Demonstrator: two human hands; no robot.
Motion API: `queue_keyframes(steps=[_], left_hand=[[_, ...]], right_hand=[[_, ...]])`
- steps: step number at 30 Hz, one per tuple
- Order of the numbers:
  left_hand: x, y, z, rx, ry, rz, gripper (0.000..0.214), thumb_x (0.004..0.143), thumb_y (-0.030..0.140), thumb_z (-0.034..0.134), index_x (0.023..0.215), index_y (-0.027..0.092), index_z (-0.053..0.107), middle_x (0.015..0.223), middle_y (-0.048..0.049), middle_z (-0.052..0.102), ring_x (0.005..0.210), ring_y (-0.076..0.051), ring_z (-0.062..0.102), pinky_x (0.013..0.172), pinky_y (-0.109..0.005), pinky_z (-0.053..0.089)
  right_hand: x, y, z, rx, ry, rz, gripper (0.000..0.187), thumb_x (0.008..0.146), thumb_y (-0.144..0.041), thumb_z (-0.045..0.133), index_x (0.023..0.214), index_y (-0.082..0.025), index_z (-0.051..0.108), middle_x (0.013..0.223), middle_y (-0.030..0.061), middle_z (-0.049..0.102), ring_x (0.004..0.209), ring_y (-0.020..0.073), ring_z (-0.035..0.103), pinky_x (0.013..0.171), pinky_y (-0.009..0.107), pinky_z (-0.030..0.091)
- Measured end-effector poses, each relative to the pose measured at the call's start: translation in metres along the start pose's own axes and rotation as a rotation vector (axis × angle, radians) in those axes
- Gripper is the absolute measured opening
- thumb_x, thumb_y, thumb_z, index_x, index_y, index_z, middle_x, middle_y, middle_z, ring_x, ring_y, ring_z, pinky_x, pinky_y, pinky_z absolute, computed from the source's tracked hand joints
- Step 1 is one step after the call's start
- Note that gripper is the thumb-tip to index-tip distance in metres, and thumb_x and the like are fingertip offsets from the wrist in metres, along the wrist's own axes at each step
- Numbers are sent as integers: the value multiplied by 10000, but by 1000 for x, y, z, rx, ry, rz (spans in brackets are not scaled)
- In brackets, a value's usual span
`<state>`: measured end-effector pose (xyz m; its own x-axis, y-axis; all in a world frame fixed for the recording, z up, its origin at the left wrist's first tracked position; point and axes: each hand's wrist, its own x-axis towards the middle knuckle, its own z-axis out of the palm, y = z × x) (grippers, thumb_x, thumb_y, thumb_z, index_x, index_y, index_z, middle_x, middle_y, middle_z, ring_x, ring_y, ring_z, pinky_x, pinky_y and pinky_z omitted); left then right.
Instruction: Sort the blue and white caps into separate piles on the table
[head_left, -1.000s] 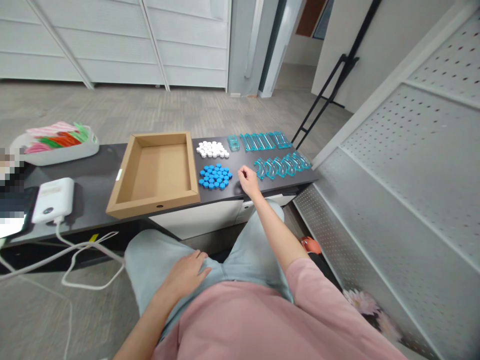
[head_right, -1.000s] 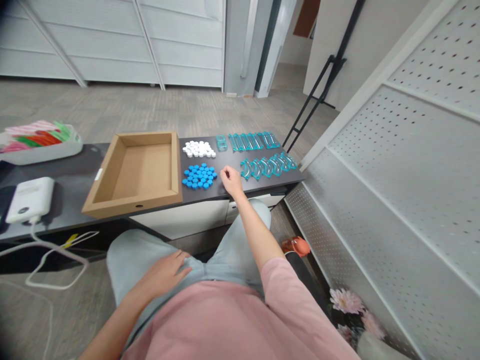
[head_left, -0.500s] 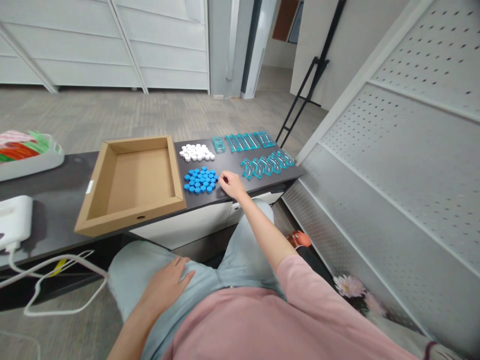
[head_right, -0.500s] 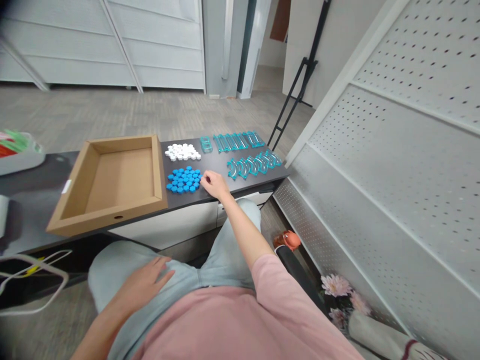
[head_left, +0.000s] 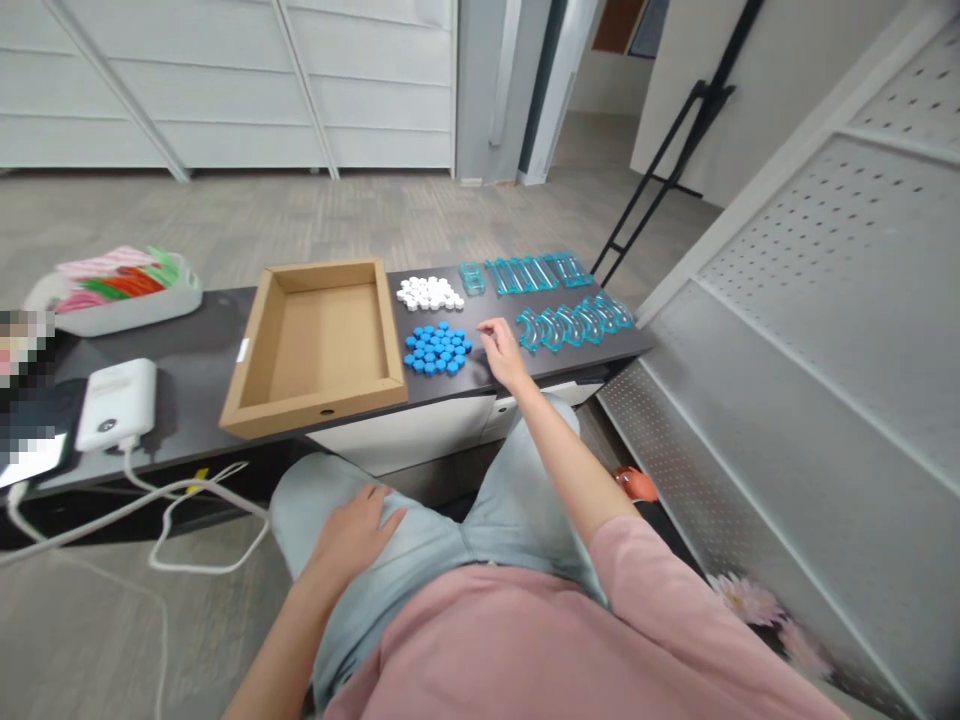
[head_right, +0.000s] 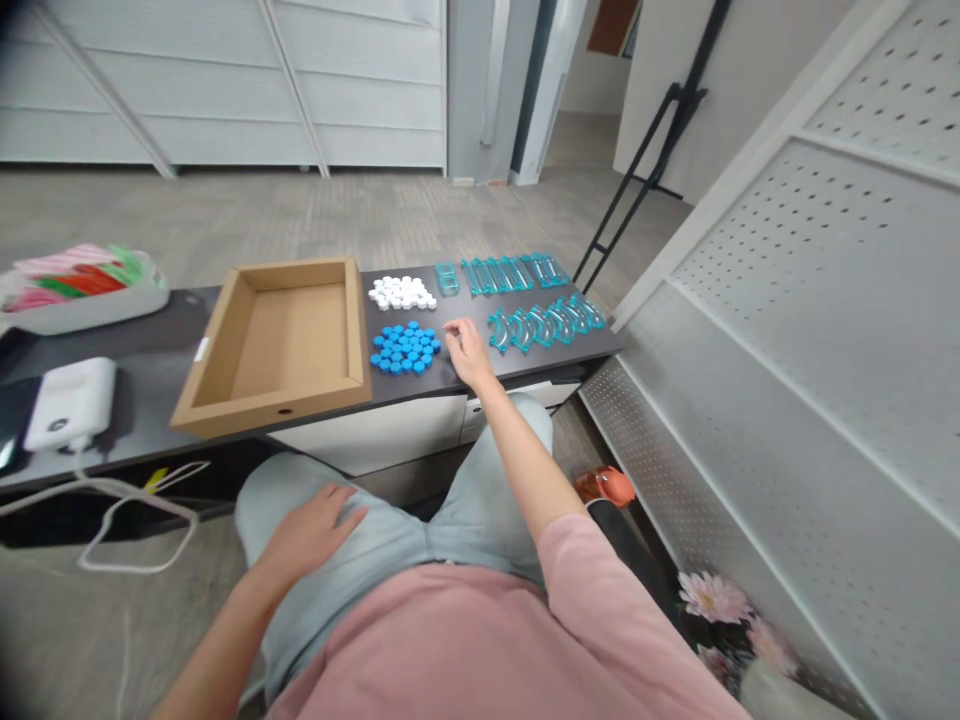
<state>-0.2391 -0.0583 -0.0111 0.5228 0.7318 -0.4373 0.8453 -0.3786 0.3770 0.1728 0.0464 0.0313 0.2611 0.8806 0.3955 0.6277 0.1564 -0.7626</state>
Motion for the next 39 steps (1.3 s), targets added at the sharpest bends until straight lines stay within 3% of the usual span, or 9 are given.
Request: queue_keyframes(steps=[3, 6, 10, 14, 19, 23, 34, 39], left_hand=[[-1, 4, -6, 29, 17, -31, 564, 1097, 575, 468, 1445, 342, 846, 1533, -257, 769, 1377, -519, 797, 1155, -683, 638], [-1, 7, -10, 38, -7, -48, 554, 1128, 559, 473, 1483, 322, 826, 1558, -249, 765, 1398, -504, 793, 1157, -639, 634], [-3, 14, -15, 83, -81, -70, 524, 1175, 492, 484, 1534, 254, 784, 1603, -227, 760, 1439, -443, 791, 1204, -532, 611], [-4, 18, -21, 113, -88, -63, 510, 1196, 449, 499, 1580, 242, 763, 1643, -200, 757, 1460, -415, 787, 1230, -489, 600], [-4, 19, -23, 116, -94, -53, 546, 1203, 443, 501, 1626, 199, 744, 1641, -199, 756, 1475, -403, 786, 1261, -493, 604], [-2, 18, -23, 128, -126, -37, 580, 1210, 449, 499, 1654, 144, 714, 1671, -213, 735, 1501, -388, 770, 1289, -492, 594], [-2, 19, -24, 116, -162, -11, 640, 1204, 449, 472, 1700, 98, 675, 1708, -243, 705, 1542, -392, 738, 1322, -479, 552], [0, 13, -16, 97, -124, -16, 576, 1181, 458, 507, 1617, 166, 744, 1679, -224, 738, 1495, -393, 762, 1281, -475, 567]], right_hand=[[1, 5, 0, -111, -156, -100, 793, 1014, -758, 804, 1613, -248, 707, 1729, 229, 623, 1652, 458, 559, 1403, 671, 442], [2, 4, 1, -238, -358, -148, 1269, 834, -862, 976, 1856, -267, 516, 1929, 255, 430, 1793, 533, 395, 1461, 768, 335], [12, 3, 7, -344, -481, -149, 1466, 789, -907, 984, 1947, -243, 376, 1981, 266, 344, 1842, 546, 315, 1496, 783, 270], [23, 2, 13, -376, -516, -222, 1302, 884, -873, 918, 1923, -257, 432, 1948, 239, 414, 1812, 537, 360, 1480, 777, 305], [22, -3, 14, -412, -483, -239, 928, 1037, -740, 797, 1783, -228, 594, 1774, 239, 603, 1620, 514, 556, 1367, 732, 446], [18, -8, 12, -455, -444, -216, 720, 1055, -604, 761, 1627, -174, 682, 1643, 248, 680, 1504, 489, 618, 1291, 671, 502], [19, -1, 18, -490, -307, -144, 447, 1046, -441, 719, 1422, -199, 737, 1455, 229, 768, 1356, 457, 660, 1218, 655, 549], [17, -6, 18, -500, -275, -142, 399, 1061, -423, 719, 1396, -216, 783, 1428, 212, 779, 1329, 441, 671, 1228, 639, 572]])
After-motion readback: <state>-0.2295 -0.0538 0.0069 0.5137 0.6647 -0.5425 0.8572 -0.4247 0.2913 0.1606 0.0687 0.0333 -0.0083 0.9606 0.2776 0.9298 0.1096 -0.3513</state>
